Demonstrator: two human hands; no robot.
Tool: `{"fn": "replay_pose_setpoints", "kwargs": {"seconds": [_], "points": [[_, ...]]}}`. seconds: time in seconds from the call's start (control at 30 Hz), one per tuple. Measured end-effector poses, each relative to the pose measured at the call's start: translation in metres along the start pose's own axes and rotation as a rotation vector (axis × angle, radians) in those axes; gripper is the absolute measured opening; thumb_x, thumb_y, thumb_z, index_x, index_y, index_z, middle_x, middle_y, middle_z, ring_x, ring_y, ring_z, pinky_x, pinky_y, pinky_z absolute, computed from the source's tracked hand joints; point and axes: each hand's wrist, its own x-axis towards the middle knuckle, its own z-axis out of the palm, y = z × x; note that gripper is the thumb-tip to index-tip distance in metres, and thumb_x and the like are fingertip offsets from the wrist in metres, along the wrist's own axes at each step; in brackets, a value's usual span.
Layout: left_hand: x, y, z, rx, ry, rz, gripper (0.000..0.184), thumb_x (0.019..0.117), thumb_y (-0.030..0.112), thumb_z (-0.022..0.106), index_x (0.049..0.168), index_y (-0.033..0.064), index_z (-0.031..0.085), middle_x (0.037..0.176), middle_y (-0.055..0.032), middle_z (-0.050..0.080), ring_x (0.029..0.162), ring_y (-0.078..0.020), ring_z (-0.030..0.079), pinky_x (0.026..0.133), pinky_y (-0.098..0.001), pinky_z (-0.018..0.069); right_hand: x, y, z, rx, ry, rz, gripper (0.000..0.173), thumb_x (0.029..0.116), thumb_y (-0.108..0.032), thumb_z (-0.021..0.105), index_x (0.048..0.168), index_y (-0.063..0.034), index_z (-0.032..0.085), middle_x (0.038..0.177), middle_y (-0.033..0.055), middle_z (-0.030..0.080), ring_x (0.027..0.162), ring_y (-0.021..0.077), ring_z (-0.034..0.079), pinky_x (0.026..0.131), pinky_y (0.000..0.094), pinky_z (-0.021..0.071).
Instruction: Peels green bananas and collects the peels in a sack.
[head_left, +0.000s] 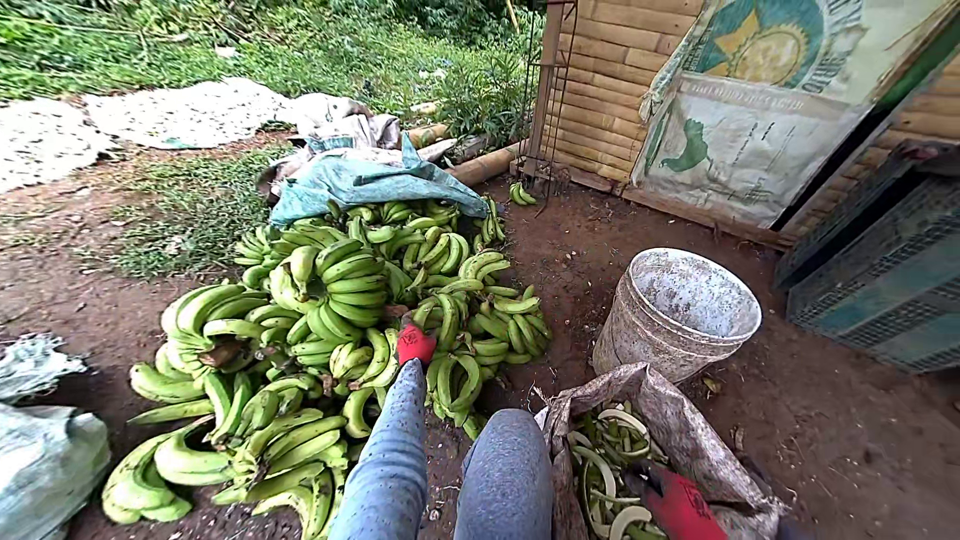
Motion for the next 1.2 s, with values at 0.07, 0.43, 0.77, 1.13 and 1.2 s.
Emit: {"fn": "replay_pose_setpoints", "kwargs": {"seconds": [0.07,0.43,0.77,1.13,1.2], "points": [[-0.008,0.003,-0.01,-0.175,0.072,-0.011,0.061,0.0865,0.017,0.074,0.14,-0.0025,0.054,0.139,-0.0301,0.056,0.134,-0.0427,0.052,0.111,-0.0584,0.0402,0.001,0.001,0.001,-0.008,0.052,-0.007,0.038,0.1021,-0.036,0.06,0.134,-0.0165,0.068,0.122,0.0137,0.072,0.115,0.0301,0.067,0.103,0.0541,0.0494],[-0.176,0.116,-0.074,-0.924,0.353,0.544,0.049,0.0815,0.009,0.077,0.126,-0.0026,0.059,0.11,-0.0173,0.065,0.095,-0.0236,0.066,0.085,-0.0441,0.0568,-0.026,-0.054,0.011,0.409,0.14,-0.519,0.046,0.1037,-0.028,0.055,0.148,-0.0144,0.054,0.102,0.0061,0.072,0.078,0.0142,0.067,0.072,0.0358,0.0587],[-0.313,0.176,0.037,-1.333,-0.212,0.405,0.038,0.0778,-0.003,0.068,0.115,-0.0029,0.058,0.082,-0.0084,0.066,0.066,-0.0159,0.066,0.061,-0.0333,0.0594,-0.017,-0.035,0.008,1.121,-0.053,-0.497,0.05,0.1073,-0.029,0.045,0.153,-0.0104,0.039,0.075,-0.0039,0.057,0.053,0.0026,0.049,0.047,0.018,0.042],[-0.327,0.16,0.102,-1.303,-0.55,0.228,0.028,0.079,0.001,0.063,0.107,-0.0018,0.057,0.079,-0.0094,0.064,0.066,-0.0173,0.064,0.059,-0.0338,0.0574,-0.025,0.013,0.021,1.352,-0.123,-0.392,0.027,0.1046,-0.038,0.053,0.102,-0.0113,0.057,0.066,-0.0033,0.052,0.047,0.0024,0.045,0.042,0.0157,0.037],[-0.321,0.153,0.107,-1.369,-0.675,0.287,0.033,0.0729,0.003,0.065,0.105,0.0004,0.056,0.081,-0.0095,0.064,0.071,-0.0186,0.066,0.065,-0.0366,0.0587,-0.026,0.013,0.02,1.425,-0.146,-0.368,0.029,0.1072,-0.038,0.049,0.098,-0.0124,0.057,0.066,-0.0037,0.05,0.047,0.0022,0.043,0.042,0.0154,0.0361]]}}
